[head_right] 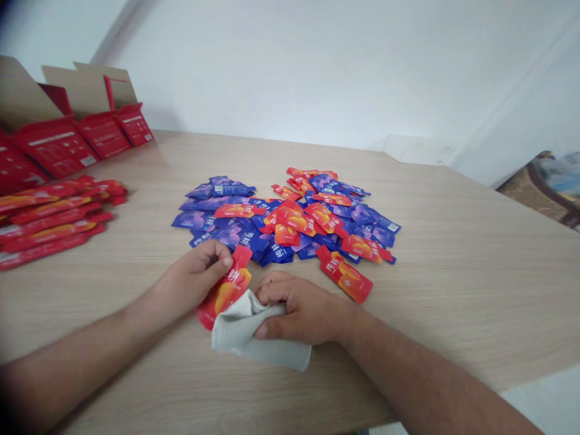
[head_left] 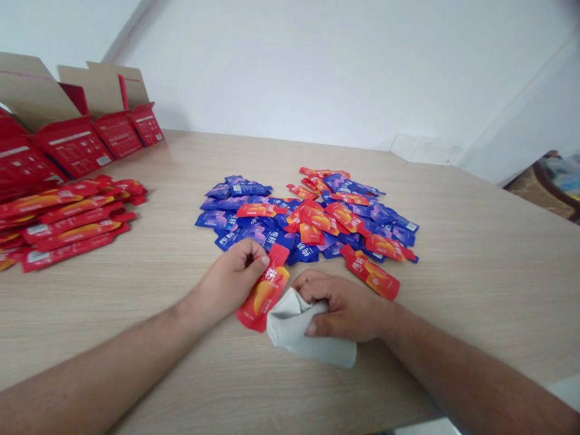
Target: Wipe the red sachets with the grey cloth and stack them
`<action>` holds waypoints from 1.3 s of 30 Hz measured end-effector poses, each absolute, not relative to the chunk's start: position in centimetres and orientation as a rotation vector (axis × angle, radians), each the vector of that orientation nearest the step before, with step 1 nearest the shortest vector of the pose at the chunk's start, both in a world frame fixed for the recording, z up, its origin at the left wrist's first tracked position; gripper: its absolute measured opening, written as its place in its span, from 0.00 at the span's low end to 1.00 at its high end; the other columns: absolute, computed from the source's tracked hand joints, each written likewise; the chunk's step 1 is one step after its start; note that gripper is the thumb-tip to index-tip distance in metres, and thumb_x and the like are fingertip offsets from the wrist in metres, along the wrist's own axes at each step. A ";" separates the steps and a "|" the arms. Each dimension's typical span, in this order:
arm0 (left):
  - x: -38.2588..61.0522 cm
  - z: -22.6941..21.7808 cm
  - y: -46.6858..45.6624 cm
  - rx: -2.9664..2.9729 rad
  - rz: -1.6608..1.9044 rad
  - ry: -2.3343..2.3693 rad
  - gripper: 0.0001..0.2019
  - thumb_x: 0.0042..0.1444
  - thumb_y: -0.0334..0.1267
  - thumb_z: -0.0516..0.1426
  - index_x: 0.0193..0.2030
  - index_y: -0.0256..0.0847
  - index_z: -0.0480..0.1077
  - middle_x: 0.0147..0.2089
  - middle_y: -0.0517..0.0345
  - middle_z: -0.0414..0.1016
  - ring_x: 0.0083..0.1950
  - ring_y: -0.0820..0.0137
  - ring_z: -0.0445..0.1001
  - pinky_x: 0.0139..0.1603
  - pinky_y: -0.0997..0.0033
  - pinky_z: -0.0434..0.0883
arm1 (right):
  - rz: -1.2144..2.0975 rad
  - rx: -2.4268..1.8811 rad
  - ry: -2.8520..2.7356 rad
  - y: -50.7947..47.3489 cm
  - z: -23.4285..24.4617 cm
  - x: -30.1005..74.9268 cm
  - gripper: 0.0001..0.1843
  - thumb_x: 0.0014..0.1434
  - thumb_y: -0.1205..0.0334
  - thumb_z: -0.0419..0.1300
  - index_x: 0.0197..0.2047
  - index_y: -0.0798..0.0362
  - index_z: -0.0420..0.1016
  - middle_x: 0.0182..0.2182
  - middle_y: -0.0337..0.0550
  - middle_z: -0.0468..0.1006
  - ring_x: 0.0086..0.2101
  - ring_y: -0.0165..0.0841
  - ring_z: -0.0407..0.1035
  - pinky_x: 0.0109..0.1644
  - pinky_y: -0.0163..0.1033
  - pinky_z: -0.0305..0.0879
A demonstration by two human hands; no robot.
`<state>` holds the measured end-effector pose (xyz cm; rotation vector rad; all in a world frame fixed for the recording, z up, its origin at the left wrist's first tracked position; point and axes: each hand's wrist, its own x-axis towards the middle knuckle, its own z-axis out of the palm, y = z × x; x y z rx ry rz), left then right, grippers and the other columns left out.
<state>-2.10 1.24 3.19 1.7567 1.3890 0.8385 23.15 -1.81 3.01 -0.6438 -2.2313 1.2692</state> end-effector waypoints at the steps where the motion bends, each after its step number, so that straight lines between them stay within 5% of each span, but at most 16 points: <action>1: -1.6 2.8 1.0 1.702 0.881 1.382 0.11 0.64 0.48 0.55 0.36 0.43 0.67 0.29 0.62 0.68 0.29 0.69 0.64 0.30 0.68 0.64 | 1.238 -0.655 -2.223 -1.9 3.0 23.0 0.26 0.65 0.35 0.65 0.38 0.52 0.77 0.41 0.43 0.74 0.44 0.37 0.70 0.49 0.42 0.66; 12: 0.9 2.0 -0.3 1.449 1.004 1.240 0.13 0.61 0.48 0.61 0.35 0.42 0.67 0.28 0.65 0.67 0.27 0.73 0.61 0.30 0.72 0.62 | 0.941 -0.770 -2.313 -1.9 2.8 23.1 0.19 0.68 0.43 0.64 0.37 0.51 0.73 0.37 0.40 0.73 0.38 0.35 0.68 0.43 0.38 0.62; 19: 1.5 1.6 0.6 1.359 1.072 1.075 0.14 0.61 0.49 0.63 0.36 0.41 0.67 0.27 0.66 0.66 0.26 0.74 0.62 0.30 0.72 0.62 | 0.900 -0.854 -2.271 -1.0 2.3 24.4 0.22 0.68 0.39 0.64 0.39 0.52 0.75 0.37 0.40 0.75 0.37 0.35 0.69 0.42 0.40 0.61; 31: -0.2 -0.1 1.0 1.501 0.852 0.867 0.16 0.65 0.50 0.60 0.34 0.40 0.66 0.29 0.64 0.66 0.29 0.74 0.61 0.29 0.74 0.61 | 1.140 -0.906 -2.196 -0.7 2.2 24.9 0.24 0.67 0.37 0.64 0.43 0.52 0.77 0.41 0.43 0.79 0.41 0.38 0.73 0.45 0.43 0.67; 39: -0.5 0.8 0.8 1.715 0.769 0.901 0.11 0.64 0.44 0.59 0.34 0.39 0.70 0.36 0.57 0.73 0.38 0.69 0.69 0.39 0.70 0.70 | 0.273 -1.132 -2.139 -2.3 4.0 25.0 0.11 0.70 0.52 0.64 0.45 0.51 0.75 0.40 0.46 0.77 0.41 0.40 0.72 0.45 0.44 0.70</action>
